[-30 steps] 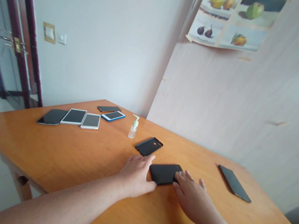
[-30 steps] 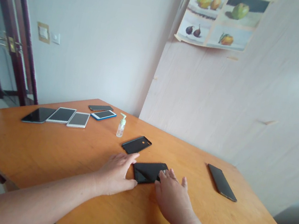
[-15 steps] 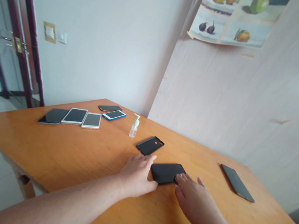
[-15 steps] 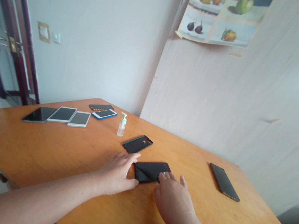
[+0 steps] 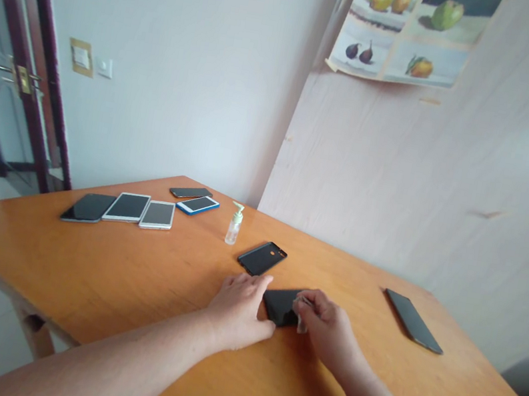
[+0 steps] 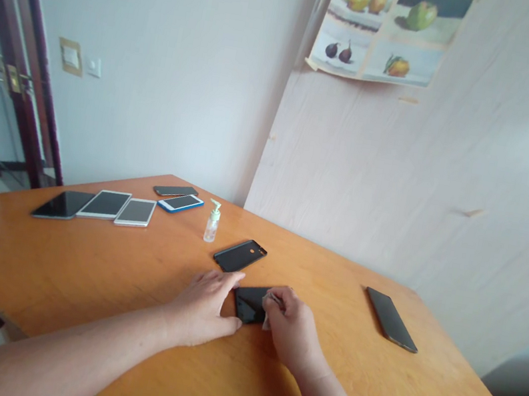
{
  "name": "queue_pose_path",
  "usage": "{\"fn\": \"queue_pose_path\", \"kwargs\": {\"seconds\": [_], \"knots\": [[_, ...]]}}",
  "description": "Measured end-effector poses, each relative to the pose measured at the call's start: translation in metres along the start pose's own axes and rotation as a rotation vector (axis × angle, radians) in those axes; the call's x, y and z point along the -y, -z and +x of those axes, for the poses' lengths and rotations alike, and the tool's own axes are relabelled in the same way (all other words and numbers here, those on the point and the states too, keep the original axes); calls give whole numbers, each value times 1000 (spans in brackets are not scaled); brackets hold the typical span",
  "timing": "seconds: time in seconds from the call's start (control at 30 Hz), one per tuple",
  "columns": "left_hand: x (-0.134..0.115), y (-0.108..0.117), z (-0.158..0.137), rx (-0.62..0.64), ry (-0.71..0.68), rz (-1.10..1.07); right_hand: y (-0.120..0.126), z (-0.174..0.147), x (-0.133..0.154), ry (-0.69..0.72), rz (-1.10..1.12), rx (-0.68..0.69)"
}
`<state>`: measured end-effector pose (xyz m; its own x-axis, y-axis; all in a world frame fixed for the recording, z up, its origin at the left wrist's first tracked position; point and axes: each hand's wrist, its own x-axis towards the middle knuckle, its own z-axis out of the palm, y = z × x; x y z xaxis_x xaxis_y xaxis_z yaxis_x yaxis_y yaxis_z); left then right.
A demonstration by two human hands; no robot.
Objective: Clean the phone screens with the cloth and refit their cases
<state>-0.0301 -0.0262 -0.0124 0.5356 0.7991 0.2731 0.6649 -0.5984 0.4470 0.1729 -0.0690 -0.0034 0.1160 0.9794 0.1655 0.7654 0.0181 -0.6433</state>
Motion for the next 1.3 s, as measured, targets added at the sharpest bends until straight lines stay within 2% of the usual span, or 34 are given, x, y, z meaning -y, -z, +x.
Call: {"fn": "queue_pose_path", "kwargs": {"seconds": [0.2, 0.33, 0.4, 0.47, 0.63, 0.7, 0.77, 0.93, 1.0, 1.17, 1.23, 1.3], "knots": [[1, 0, 1, -28, -10, 2, 5, 11, -15, 2, -167, -76], [2, -1, 1, -41, -22, -1, 5, 13, -16, -46, -312, -184], [1, -1, 1, -37, -19, -5, 3, 11, -13, -31, -341, -196], [0, -1, 0, -36, -13, -7, -1, 6, -5, 38, -327, -166], [0, -1, 0, -42, 0, 2, -11, -9, 18, 324, -215, -2], [1, -1, 0, -37, -7, 3, -11, -8, 18, 369, -209, 30], [1, -1, 0, -45, -17, 2, -7, 0, 9, 323, -264, 2], [2, -1, 0, -38, -20, -6, 9, 14, -15, 62, -494, -70], [2, -2, 1, -39, -20, -8, 8, 9, -9, 64, -520, -21], [2, -3, 1, -50, -23, -12, -6, -11, 21, 221, -418, 237], [2, -3, 0, -46, -23, -5, -7, -8, 20, 184, -437, 251], [2, -2, 0, -42, -26, 3, -4, -1, 11, 62, -501, 192]]}}
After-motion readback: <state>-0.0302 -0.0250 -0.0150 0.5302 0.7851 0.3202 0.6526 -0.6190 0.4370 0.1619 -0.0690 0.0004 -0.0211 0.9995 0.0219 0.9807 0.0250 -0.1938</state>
